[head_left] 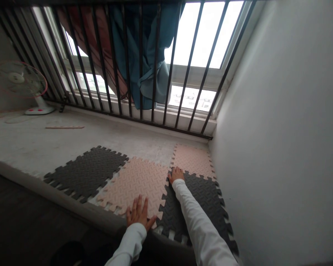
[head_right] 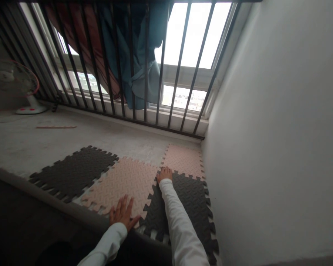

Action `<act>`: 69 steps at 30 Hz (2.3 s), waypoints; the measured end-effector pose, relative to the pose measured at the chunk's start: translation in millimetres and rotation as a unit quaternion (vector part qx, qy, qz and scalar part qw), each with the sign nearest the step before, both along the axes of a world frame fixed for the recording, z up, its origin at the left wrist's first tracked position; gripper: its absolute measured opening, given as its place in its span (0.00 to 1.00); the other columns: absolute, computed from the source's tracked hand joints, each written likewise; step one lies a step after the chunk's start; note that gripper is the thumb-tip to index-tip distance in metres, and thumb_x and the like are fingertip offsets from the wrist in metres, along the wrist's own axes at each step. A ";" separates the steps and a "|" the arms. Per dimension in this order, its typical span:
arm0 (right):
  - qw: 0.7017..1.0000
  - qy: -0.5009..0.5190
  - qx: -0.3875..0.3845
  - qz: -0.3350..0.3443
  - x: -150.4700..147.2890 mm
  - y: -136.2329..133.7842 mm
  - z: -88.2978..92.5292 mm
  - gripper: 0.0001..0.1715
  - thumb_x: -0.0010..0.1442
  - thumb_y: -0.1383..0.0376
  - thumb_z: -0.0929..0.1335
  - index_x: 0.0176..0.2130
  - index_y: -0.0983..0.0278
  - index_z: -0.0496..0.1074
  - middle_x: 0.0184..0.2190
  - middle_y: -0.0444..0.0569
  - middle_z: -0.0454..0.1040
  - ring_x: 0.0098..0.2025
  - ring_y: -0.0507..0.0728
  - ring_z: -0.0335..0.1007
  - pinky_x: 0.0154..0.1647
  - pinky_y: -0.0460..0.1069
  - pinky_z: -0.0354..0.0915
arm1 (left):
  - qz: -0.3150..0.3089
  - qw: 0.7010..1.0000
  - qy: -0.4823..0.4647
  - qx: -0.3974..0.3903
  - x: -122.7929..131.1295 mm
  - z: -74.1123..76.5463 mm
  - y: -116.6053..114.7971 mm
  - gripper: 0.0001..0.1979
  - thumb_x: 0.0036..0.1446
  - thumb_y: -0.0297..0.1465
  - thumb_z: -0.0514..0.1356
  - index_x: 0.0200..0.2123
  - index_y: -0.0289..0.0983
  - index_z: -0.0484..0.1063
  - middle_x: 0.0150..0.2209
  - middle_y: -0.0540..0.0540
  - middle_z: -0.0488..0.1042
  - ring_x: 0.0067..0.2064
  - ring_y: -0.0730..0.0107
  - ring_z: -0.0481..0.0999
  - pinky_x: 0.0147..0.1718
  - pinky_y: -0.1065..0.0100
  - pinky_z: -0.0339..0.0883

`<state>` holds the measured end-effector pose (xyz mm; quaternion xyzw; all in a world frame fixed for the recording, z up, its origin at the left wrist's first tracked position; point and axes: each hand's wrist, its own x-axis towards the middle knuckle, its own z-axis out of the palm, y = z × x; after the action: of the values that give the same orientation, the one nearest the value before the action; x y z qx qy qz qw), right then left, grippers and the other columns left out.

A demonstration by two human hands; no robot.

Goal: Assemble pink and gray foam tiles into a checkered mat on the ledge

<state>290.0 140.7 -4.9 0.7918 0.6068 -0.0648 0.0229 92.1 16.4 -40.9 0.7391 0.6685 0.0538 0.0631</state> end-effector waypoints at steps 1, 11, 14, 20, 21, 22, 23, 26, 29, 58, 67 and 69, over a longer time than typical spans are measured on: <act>1.000 -0.001 0.004 0.000 -0.5 -0.9 -1.0 0.34 0.55 0.56 0.55 0.56 0.75 0.50 0.58 0.60 0.48 0.59 0.60 0.40 0.57 0.52 0.33 | 0.000 1.000 -0.001 -0.002 0.0 0.6 -0.1 0.31 0.46 0.44 0.51 0.55 0.45 0.51 0.60 0.46 0.47 0.59 0.58 0.44 0.54 0.50 0.35; 0.998 0.033 -0.048 0.013 12.9 -5.0 -5.2 0.37 0.56 0.50 0.50 0.58 0.68 0.43 0.60 0.50 0.40 0.61 0.55 0.32 0.58 0.56 0.32 | 0.012 1.000 -0.002 0.022 2.5 3.1 -1.9 0.31 0.45 0.44 0.52 0.54 0.45 0.53 0.59 0.47 0.49 0.59 0.60 0.45 0.54 0.51 0.35; 0.999 0.023 -0.031 -0.032 25.1 -8.0 -3.3 0.37 0.57 0.50 0.49 0.58 0.69 0.42 0.60 0.51 0.39 0.61 0.55 0.31 0.58 0.56 0.34 | 0.014 0.999 -0.006 0.028 3.2 1.5 -2.1 0.31 0.45 0.44 0.52 0.54 0.44 0.54 0.59 0.46 0.49 0.59 0.60 0.45 0.54 0.52 0.35; 0.989 -0.020 -0.013 -0.143 67.6 -21.3 2.2 0.35 0.57 0.49 0.48 0.58 0.62 0.44 0.61 0.51 0.36 0.61 0.58 0.29 0.56 0.61 0.35 | 0.009 0.999 -0.017 0.030 1.3 -5.7 -0.2 0.31 0.46 0.43 0.52 0.55 0.45 0.52 0.59 0.46 0.48 0.59 0.58 0.43 0.54 0.50 0.33; 0.988 -0.026 -0.014 -0.155 75.0 -23.7 2.2 0.35 0.56 0.49 0.48 0.58 0.62 0.44 0.61 0.51 0.37 0.61 0.58 0.29 0.56 0.61 0.35 | 0.008 0.999 -0.018 0.027 0.8 -6.0 -0.1 0.31 0.46 0.43 0.52 0.55 0.45 0.52 0.59 0.46 0.48 0.59 0.58 0.43 0.54 0.50 0.32; 0.986 -0.031 -0.015 -0.165 81.5 -26.2 1.3 0.34 0.56 0.49 0.48 0.58 0.61 0.44 0.61 0.51 0.38 0.60 0.58 0.31 0.56 0.61 0.35 | 0.008 1.000 -0.019 0.021 0.4 -5.6 -0.4 0.31 0.46 0.44 0.52 0.55 0.45 0.52 0.59 0.46 0.48 0.59 0.57 0.43 0.54 0.50 0.32; 0.984 -0.037 -0.013 -0.171 86.9 -28.8 -0.4 0.34 0.56 0.49 0.48 0.58 0.61 0.45 0.60 0.51 0.39 0.60 0.58 0.32 0.56 0.61 0.35 | 0.008 1.000 -0.017 0.013 0.4 -4.6 -1.0 0.31 0.46 0.44 0.52 0.55 0.45 0.51 0.60 0.46 0.47 0.60 0.57 0.42 0.54 0.50 0.31; 0.983 -0.062 0.018 -0.174 95.5 -36.4 -8.9 0.32 0.57 0.51 0.49 0.58 0.59 0.46 0.60 0.49 0.43 0.60 0.56 0.35 0.56 0.58 0.36 | 0.008 1.000 -0.007 -0.021 2.7 3.6 -3.6 0.32 0.46 0.43 0.52 0.56 0.45 0.50 0.60 0.46 0.46 0.60 0.56 0.41 0.54 0.50 0.30; 0.981 -0.075 0.049 -0.174 96.8 -40.1 -17.1 0.32 0.56 0.51 0.49 0.57 0.58 0.47 0.59 0.47 0.45 0.59 0.55 0.38 0.55 0.57 0.38 | -0.007 0.997 0.008 -0.076 3.7 19.4 1.5 0.35 0.43 0.43 0.53 0.56 0.43 0.49 0.60 0.44 0.45 0.59 0.52 0.42 0.53 0.47 0.34; 0.979 -0.109 0.120 -0.128 105.1 -32.6 -33.9 0.31 0.53 0.53 0.54 0.52 0.63 0.59 0.56 0.55 0.53 0.56 0.62 0.46 0.54 0.60 0.39 | -0.155 0.983 0.101 -0.013 -141.0 75.3 231.0 0.16 0.43 0.22 0.51 0.38 0.37 0.66 0.52 0.45 0.60 0.54 0.66 0.57 0.51 0.66 0.52; 0.982 -0.082 0.110 -0.129 104.8 -34.5 -28.4 0.31 0.52 0.53 0.55 0.52 0.63 0.59 0.56 0.54 0.53 0.57 0.61 0.45 0.55 0.59 0.38 | -0.259 0.963 0.020 -0.068 92.6 71.7 265.2 0.22 0.48 0.21 0.49 0.49 0.36 0.58 0.58 0.44 0.51 0.58 0.68 0.50 0.55 0.62 0.47; 0.982 -0.080 0.108 -0.130 104.8 -34.5 -28.3 0.31 0.52 0.53 0.55 0.53 0.63 0.58 0.56 0.54 0.53 0.58 0.61 0.44 0.55 0.60 0.37 | -0.268 0.960 0.015 -0.075 122.1 61.1 262.9 0.22 0.50 0.22 0.48 0.50 0.37 0.57 0.58 0.44 0.51 0.58 0.66 0.50 0.54 0.58 0.50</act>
<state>394.9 106.2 -33.2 0.8647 0.4979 0.0620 -0.0225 214.3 279.3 20.3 0.8850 0.4491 -0.0266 0.1200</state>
